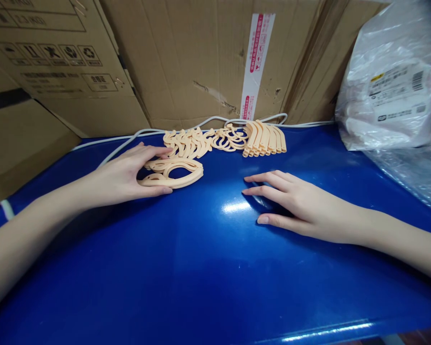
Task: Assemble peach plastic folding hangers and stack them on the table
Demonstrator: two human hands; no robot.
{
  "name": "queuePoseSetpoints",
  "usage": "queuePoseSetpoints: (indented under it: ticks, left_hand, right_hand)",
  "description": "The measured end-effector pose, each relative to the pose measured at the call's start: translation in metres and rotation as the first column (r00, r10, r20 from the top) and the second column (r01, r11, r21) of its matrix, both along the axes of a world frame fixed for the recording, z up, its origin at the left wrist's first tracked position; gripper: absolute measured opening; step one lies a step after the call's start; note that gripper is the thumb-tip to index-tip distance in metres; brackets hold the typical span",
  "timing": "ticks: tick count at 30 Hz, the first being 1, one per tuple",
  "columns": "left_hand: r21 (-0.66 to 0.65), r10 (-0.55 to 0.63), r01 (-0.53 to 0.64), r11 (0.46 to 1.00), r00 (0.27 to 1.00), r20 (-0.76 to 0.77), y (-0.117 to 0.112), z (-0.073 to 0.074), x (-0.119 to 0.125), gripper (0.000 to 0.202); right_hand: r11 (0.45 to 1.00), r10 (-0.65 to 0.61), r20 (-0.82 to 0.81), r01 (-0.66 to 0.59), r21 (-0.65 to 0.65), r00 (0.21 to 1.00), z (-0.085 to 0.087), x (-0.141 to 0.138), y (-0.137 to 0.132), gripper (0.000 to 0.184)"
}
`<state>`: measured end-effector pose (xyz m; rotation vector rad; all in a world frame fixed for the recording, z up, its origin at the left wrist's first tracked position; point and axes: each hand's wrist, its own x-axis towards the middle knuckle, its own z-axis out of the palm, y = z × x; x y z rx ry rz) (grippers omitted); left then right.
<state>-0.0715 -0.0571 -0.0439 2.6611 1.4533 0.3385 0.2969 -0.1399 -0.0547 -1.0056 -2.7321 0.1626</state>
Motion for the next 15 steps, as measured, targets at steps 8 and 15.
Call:
queuePoseSetpoints:
  ticks: [8,15]
  left_hand:
    - [-0.056,-0.018,0.019,0.998,0.999,0.034,-0.0043,0.0018,0.0010,0.087]
    - [-0.052,-0.026,0.028,0.998,0.999,0.044,-0.0028,0.0008,-0.0006,0.090]
  right_hand:
    - [1.000,-0.005,-0.012,0.005,-0.015,1.000,0.0008,-0.0020,-0.0008,0.047]
    - [1.000,0.000,0.008,0.000,-0.011,1.000,0.0009,-0.0016,-0.0009,0.049]
